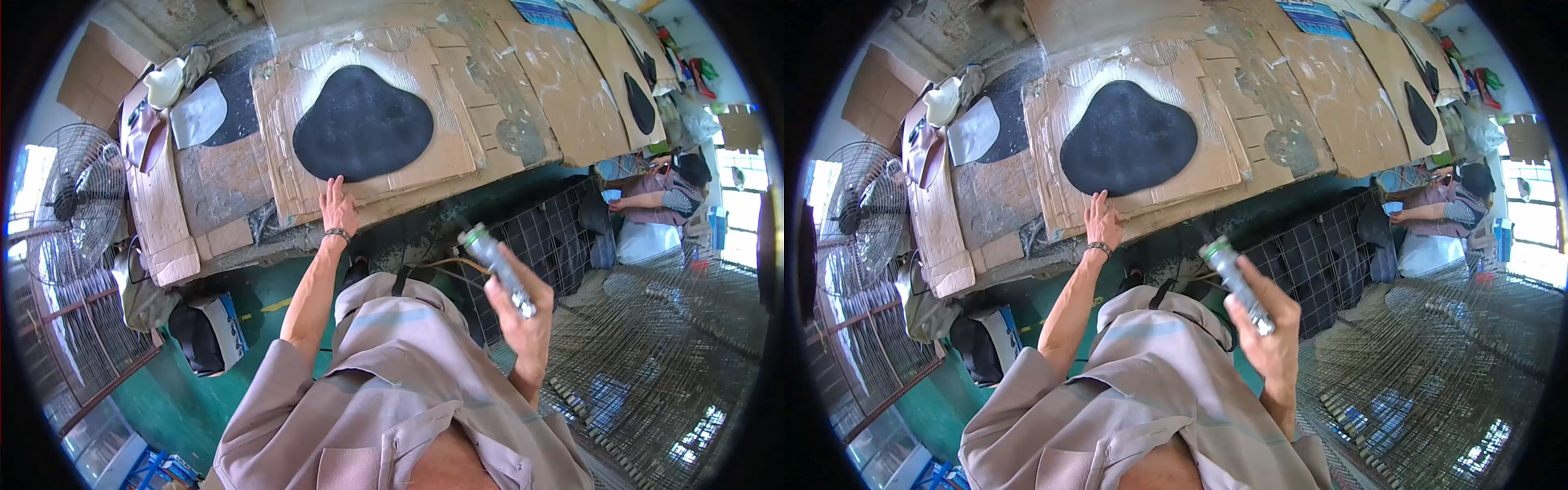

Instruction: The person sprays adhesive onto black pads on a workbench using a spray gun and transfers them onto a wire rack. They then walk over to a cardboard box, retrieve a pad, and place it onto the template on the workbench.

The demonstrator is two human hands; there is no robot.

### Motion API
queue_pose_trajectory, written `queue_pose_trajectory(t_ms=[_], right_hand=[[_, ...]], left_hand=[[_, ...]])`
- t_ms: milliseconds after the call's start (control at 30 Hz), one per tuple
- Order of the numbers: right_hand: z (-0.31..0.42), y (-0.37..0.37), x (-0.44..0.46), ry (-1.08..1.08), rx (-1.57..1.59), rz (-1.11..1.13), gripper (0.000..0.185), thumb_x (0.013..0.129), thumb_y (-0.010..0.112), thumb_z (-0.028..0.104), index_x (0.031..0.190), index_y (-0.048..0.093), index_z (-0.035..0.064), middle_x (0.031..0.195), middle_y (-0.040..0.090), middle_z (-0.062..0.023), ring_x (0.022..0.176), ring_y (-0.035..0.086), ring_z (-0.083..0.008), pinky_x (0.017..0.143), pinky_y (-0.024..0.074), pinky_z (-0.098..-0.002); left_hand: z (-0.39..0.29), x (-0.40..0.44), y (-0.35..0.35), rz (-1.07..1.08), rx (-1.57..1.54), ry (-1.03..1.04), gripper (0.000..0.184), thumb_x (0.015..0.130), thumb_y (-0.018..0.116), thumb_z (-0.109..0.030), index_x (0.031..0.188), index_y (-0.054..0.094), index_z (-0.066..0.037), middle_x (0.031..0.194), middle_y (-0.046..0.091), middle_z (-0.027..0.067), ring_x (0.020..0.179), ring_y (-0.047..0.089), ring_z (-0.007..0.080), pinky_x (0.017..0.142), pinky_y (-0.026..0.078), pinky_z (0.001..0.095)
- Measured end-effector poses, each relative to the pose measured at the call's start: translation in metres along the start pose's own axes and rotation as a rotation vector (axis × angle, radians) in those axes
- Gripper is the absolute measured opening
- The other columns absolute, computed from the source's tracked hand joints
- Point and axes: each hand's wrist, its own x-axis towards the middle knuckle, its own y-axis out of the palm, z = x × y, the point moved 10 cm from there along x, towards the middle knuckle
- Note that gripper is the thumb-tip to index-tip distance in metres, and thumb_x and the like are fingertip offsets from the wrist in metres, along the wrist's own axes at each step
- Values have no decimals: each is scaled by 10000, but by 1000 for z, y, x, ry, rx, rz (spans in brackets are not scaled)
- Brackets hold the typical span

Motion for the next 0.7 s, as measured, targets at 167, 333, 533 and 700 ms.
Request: queue_pose_trajectory(t_ms=[167,333,533,700], right_hand=[[-13,0,-7,9,55,-87,429,933,749,58,1341,666,-45,933,715,-133,750,648,-147,683,524,-289],[-13,-3,-19,17,42,31,441,910,758,32,1334,671,-48,1018,750,-158,850,705,-162,759,553,-287],[-17,-8,-14,19,35,-40,432,914,758,38,1327,670,-51,982,743,-153,779,690,-171,710,543,-291],[-9,-12,-20,-12,34,77,437,896,762,29,1319,679,-41,1015,753,-173,836,711,-178,751,551,-297]], left_hand=[[1,-3,0,7,8,19,204,716,678,12,901,683,-73,1662,351,158,1579,242,385,1216,244,612],[0,-1,-5,-34,-34,42,227,695,672,22,896,691,-83,1650,377,171,1571,264,390,1222,241,586],[-1,-10,-11,-137,-57,126,310,675,638,56,949,681,-81,1604,440,188,1533,342,398,1228,266,546],[5,-24,-25,-225,-133,112,358,707,592,87,1012,678,-80,1486,543,181,1411,472,393,1160,377,526]])
